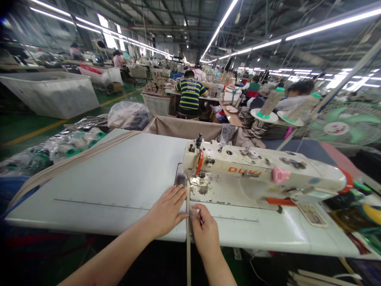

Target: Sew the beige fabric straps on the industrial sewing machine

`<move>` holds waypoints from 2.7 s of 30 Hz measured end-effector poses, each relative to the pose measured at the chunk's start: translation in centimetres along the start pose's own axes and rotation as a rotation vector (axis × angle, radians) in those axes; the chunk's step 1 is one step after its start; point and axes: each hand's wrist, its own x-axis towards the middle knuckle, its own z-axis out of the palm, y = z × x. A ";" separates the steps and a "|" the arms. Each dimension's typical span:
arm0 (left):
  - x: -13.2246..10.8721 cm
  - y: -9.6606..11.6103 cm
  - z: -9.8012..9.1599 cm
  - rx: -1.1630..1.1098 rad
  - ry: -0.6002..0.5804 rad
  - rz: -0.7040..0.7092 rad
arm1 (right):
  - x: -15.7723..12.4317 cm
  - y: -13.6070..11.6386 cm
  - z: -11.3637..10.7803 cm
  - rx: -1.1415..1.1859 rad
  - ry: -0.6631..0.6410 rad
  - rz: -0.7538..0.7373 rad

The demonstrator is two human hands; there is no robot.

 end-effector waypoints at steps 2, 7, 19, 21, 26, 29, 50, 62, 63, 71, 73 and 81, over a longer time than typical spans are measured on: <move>0.0 -0.1 -0.1 0.015 -0.018 0.001 | -0.1 0.4 0.1 0.001 0.001 -0.036; 0.0 -0.2 -0.1 0.069 -0.038 0.027 | -0.2 0.8 0.3 -0.023 -0.031 -0.129; -0.1 -0.1 -0.2 0.114 0.008 0.038 | -0.5 1.3 0.3 -0.073 -0.055 -0.154; -0.1 -0.1 -0.2 0.109 0.004 0.034 | -0.5 1.3 0.3 -0.093 -0.047 -0.163; -0.1 0.0 -0.3 0.092 -0.006 0.020 | -0.3 1.0 0.2 -0.077 -0.067 -0.131; -0.1 0.0 -0.5 0.081 -0.012 0.013 | -0.3 1.0 0.3 -0.058 -0.074 -0.103; -0.1 -0.1 0.0 0.088 -0.020 0.015 | 1.0 2.8 -3.9 -0.162 0.050 -0.049; 1.3 -1.1 0.9 0.059 -0.050 -0.040 | 0.8 3.9 -3.6 -0.353 0.055 -0.198; 1.6 -1.3 1.0 0.052 -0.050 -0.048 | 0.8 4.0 -3.6 -0.355 0.052 -0.199; 3.2 -1.9 0.4 -0.009 -0.096 -0.107 | 0.7 3.0 -3.8 -0.376 0.038 -0.215; 3.4 -1.9 0.0 -0.022 -0.113 -0.118 | 0.7 2.8 -3.8 -0.381 0.037 -0.226; 4.3 -3.5 -1.1 -0.154 -0.155 -0.086 | 0.6 3.1 -3.7 -0.443 0.033 -0.255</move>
